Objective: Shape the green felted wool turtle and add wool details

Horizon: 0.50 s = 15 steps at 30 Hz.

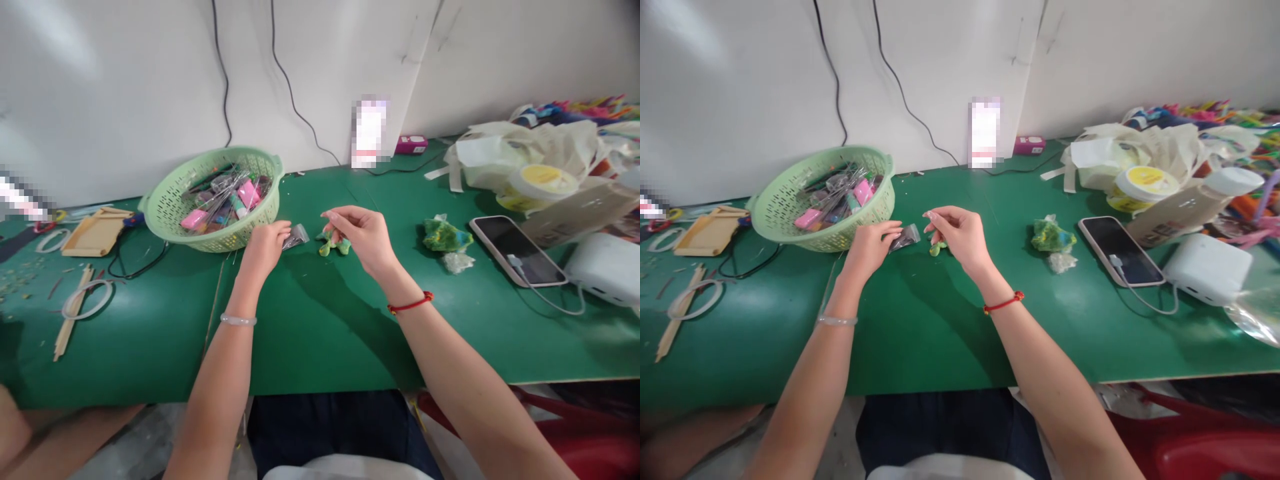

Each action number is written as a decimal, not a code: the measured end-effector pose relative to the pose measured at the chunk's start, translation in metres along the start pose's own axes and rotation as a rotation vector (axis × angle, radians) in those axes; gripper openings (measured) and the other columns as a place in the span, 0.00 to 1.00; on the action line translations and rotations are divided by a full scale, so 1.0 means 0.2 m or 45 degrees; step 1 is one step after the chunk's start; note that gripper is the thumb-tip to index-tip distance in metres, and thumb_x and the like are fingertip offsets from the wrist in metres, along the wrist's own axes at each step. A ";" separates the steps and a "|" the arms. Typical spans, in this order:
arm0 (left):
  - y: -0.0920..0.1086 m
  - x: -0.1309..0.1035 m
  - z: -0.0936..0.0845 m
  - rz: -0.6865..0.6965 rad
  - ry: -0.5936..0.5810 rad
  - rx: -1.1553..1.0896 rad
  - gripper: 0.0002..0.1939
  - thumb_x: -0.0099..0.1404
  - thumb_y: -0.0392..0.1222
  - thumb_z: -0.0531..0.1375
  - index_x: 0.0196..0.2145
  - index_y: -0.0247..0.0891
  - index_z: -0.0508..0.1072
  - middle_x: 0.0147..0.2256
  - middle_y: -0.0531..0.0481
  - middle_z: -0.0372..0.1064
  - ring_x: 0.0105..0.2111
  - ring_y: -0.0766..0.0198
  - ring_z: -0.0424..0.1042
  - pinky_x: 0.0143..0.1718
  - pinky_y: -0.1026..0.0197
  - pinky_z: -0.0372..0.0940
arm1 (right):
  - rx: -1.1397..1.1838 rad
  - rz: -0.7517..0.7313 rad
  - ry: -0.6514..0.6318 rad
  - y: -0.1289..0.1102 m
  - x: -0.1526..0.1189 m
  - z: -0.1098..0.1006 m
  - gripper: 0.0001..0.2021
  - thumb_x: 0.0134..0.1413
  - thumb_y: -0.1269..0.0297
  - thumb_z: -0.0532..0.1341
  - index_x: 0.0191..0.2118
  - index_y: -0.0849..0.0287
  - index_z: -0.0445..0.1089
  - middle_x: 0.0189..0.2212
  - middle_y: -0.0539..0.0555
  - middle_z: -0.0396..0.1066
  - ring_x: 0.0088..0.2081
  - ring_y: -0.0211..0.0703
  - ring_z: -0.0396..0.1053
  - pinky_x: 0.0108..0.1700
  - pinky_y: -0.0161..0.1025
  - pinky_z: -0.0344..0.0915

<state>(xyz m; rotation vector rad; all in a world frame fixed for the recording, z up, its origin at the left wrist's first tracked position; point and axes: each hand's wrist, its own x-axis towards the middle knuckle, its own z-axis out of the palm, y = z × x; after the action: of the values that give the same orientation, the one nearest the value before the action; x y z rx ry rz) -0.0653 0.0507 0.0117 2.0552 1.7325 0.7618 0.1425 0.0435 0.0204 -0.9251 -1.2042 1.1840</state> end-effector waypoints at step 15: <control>-0.07 0.00 0.04 0.231 0.197 0.301 0.04 0.70 0.36 0.66 0.35 0.39 0.79 0.35 0.44 0.80 0.36 0.56 0.77 0.38 0.58 0.66 | -0.012 -0.001 0.010 0.00 0.00 0.00 0.13 0.51 0.55 0.74 0.33 0.61 0.81 0.24 0.52 0.77 0.21 0.32 0.67 0.25 0.35 0.67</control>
<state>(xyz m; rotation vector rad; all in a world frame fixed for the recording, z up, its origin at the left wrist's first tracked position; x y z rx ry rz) -0.0717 0.0550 -0.0026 2.3946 1.8114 0.8229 0.1427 0.0431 0.0193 -0.9357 -1.2048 1.1733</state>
